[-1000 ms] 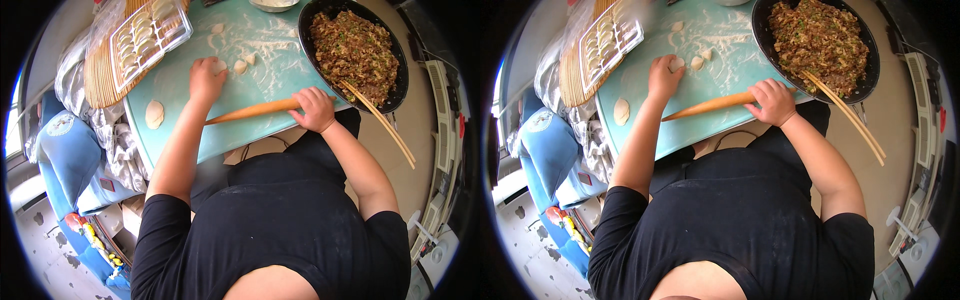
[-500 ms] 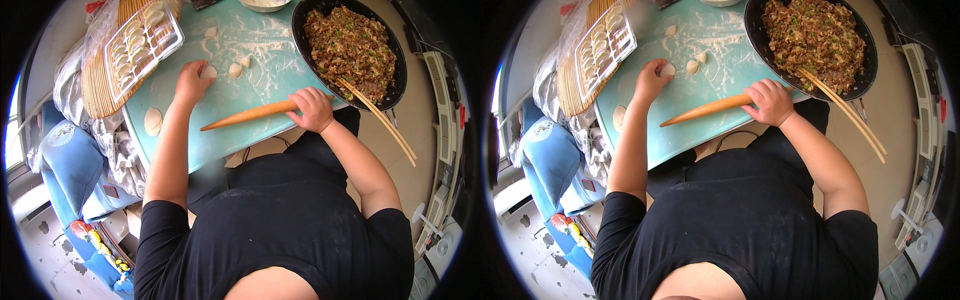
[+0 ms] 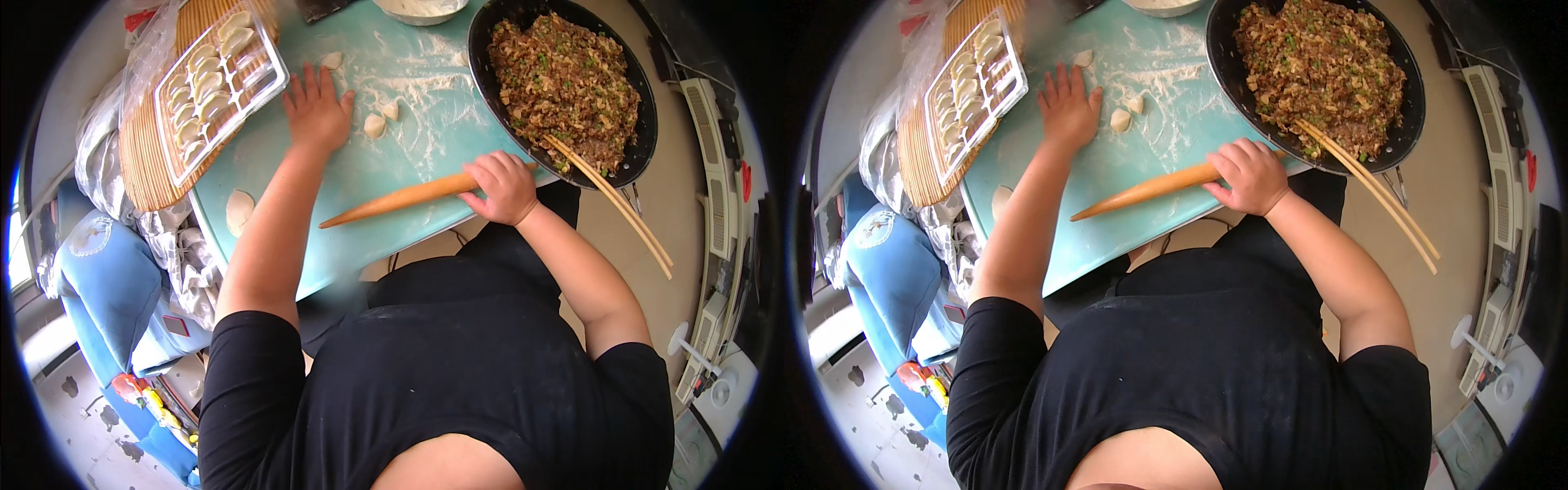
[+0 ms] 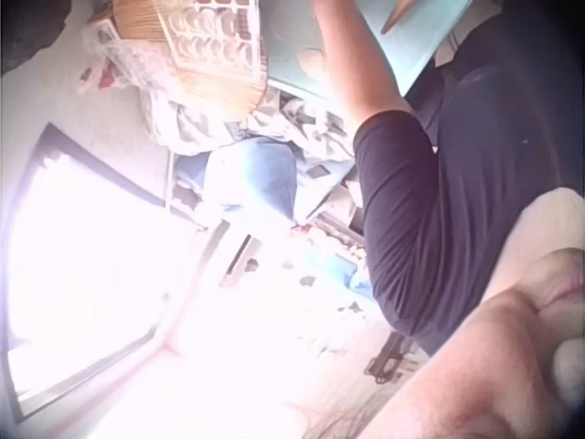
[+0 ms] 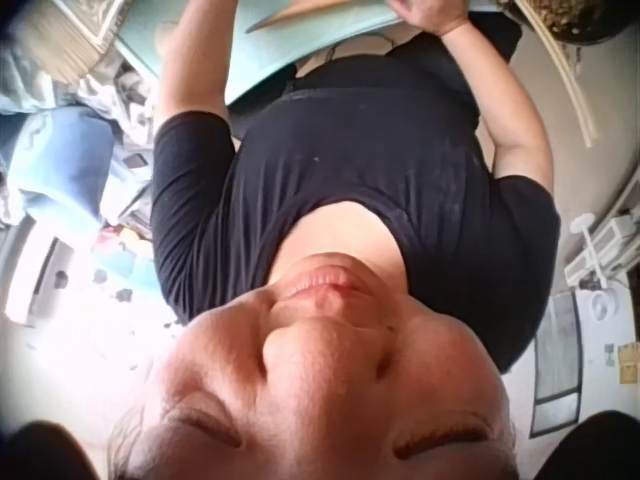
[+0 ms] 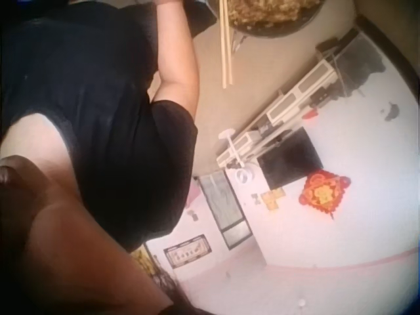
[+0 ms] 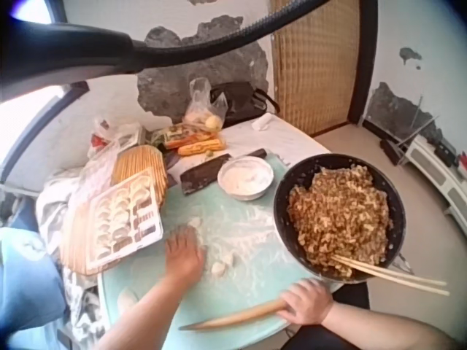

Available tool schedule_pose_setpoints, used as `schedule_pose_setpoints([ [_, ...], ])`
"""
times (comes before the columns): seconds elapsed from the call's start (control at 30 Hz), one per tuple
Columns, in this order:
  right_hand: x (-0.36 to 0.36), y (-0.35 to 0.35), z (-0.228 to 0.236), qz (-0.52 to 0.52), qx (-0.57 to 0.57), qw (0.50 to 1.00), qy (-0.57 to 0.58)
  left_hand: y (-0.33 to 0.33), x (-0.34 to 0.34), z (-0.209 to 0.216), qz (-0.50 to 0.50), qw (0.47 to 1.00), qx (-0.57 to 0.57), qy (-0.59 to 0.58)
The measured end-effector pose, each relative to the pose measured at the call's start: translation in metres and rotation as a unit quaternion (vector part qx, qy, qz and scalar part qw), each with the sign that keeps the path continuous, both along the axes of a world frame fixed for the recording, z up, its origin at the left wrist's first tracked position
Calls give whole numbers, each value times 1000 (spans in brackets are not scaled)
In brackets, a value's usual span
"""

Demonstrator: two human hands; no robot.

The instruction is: The person rolls small dough balls into flat circular wrappers using a rolling pin on a floured board. They then use chopsticks to place a meat and vegetable filling onto a wrapper and fold it into a dumpling shape.

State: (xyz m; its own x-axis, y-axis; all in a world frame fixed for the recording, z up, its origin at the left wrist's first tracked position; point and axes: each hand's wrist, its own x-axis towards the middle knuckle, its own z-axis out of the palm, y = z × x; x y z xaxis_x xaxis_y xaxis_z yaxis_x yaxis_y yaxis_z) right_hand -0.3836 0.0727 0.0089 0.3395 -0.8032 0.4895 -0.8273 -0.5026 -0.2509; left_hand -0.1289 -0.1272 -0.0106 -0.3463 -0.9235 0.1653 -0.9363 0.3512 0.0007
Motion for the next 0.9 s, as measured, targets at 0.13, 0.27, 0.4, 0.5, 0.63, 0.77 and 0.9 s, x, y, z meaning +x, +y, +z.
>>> schedule_pose_setpoints([
  [0.13,1,-1,4,3,-1,1000,7,-6,9,-2,17,993,62,97],
  [0.27,0,-2,3,6,4,1000,7,20,41,7,-111,982,139,69],
  [0.4,0,-4,5,25,12,1000,12,99,54,18,-107,978,158,80],
  [0.5,4,-6,14,82,35,996,25,165,39,38,-13,968,217,123],
  [0.63,34,3,31,121,88,988,25,193,61,47,31,954,189,229],
  [0.77,86,-22,43,87,197,972,98,182,98,42,17,996,57,69],
  [0.9,109,-65,15,50,26,990,126,136,104,32,13,997,25,66],
])
